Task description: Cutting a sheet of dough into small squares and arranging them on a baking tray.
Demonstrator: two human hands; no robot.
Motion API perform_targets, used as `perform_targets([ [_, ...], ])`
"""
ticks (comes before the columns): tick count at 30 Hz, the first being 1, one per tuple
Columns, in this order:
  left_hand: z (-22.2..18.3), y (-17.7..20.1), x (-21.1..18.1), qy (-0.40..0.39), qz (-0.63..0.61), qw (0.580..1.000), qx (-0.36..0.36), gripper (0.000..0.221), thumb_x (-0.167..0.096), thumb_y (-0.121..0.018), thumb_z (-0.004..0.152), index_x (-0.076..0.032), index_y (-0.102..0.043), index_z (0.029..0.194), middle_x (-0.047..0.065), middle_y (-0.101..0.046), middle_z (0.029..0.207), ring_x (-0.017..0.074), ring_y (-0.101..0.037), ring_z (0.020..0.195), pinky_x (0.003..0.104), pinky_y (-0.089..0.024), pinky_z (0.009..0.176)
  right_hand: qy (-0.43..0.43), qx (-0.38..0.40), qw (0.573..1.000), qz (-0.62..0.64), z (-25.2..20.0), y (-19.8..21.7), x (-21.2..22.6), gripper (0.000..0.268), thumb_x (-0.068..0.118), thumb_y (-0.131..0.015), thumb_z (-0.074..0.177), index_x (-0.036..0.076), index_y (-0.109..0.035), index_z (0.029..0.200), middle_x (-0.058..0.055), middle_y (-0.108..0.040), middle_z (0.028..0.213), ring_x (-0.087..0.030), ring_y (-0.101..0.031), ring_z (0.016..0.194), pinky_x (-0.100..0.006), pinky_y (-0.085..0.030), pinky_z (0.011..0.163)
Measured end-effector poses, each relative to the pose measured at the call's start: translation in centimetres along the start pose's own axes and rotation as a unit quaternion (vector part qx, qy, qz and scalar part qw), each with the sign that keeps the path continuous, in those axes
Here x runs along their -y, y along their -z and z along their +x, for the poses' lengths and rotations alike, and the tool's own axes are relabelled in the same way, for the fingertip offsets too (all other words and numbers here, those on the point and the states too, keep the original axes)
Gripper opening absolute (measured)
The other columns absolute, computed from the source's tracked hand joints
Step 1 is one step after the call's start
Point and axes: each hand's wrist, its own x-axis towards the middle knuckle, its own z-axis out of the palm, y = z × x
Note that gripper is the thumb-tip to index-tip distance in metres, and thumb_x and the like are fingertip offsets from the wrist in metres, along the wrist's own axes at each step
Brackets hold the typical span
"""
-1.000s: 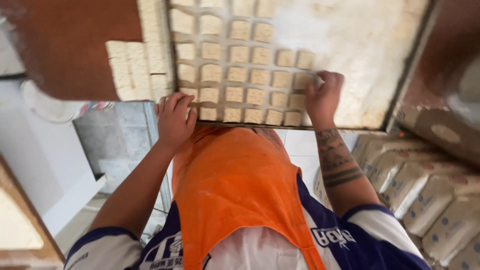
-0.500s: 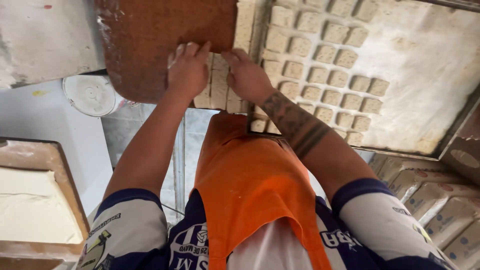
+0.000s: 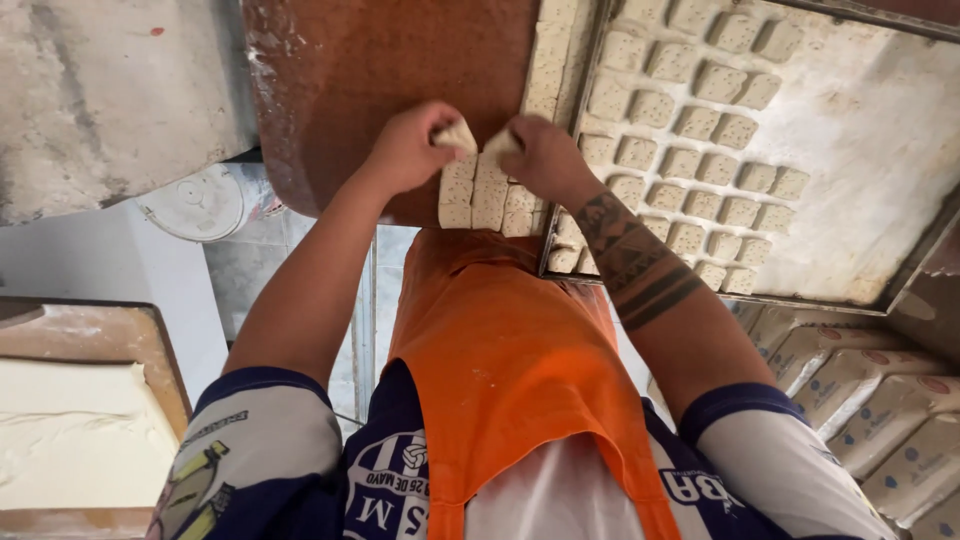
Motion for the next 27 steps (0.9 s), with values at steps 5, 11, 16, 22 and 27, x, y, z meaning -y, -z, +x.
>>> perform_targets([
  [5, -1.8, -0.9, 0.7, -0.061, 0.114, 0.988, 0.086, 0.033, -0.019, -0.072, 0.092, -0.010, -0.068, 0.123, 0.012, -0.055, 0.133, 0.0395, -0.058, 0.122, 0.051, -0.051, 0.099, 0.143, 0.044, 0.971, -0.189, -1.4, -1.7, -1.4, 0.048, 0.025, -0.069, 0.089, 0.003, -0.055, 0.130, -0.017, -0.050, 0.124, -0.046, -0.068, 0.097, -0.053, -0.062, 0.072],
  [11, 0.0, -2.7, 3.0, -0.092, 0.277, 0.953, 0.086, 0.042, -0.030, -0.069, 0.090, -0.009, -0.063, 0.126, 0.010, -0.047, 0.129, 0.0372, -0.051, 0.124, 0.052, -0.048, 0.099, 0.132, 0.018, 0.960, -0.248, -0.4, -3.9, -2.7, 0.048, 0.031, -0.064, 0.087, 0.001, -0.056, 0.124, -0.014, -0.045, 0.117, -0.042, -0.068, 0.096, -0.049, -0.064, 0.066],
  [16, -0.5, -2.1, 1.8, -0.098, 0.291, 0.942, 0.134, 0.036, -0.026, -0.068, 0.086, -0.012, -0.062, 0.119, 0.009, -0.052, 0.123, 0.0348, -0.048, 0.124, 0.051, -0.047, 0.098, 0.149, 0.038, 0.973, -0.172, -0.5, -3.5, -2.7, 0.041, 0.024, -0.070, 0.082, 0.002, -0.052, 0.111, -0.017, -0.047, 0.111, -0.050, -0.065, 0.095, -0.056, -0.060, 0.067],
  [22, -0.8, -0.5, 1.2, -0.050, 0.143, 0.984, 0.098, 0.047, -0.021, -0.074, 0.087, -0.016, -0.058, 0.131, 0.010, -0.066, 0.119, 0.0350, -0.056, 0.123, 0.049, -0.048, 0.099, 0.056, 0.044, 0.996, -0.047, -0.2, -3.4, -3.4, 0.043, 0.030, -0.077, 0.084, 0.014, -0.057, 0.119, -0.014, -0.062, 0.115, -0.045, -0.067, 0.109, -0.053, -0.056, 0.086],
  [27, -1.0, -0.3, 1.0, -0.025, 0.036, 0.997, 0.062, 0.049, -0.018, -0.075, 0.089, -0.015, -0.061, 0.135, 0.015, -0.067, 0.125, 0.0353, -0.054, 0.128, 0.048, -0.046, 0.104, 0.011, 0.038, 0.999, 0.030, 0.2, -2.2, -2.3, 0.045, 0.025, -0.075, 0.084, 0.015, -0.065, 0.127, -0.015, -0.068, 0.115, -0.039, -0.069, 0.109, -0.049, -0.057, 0.089],
])
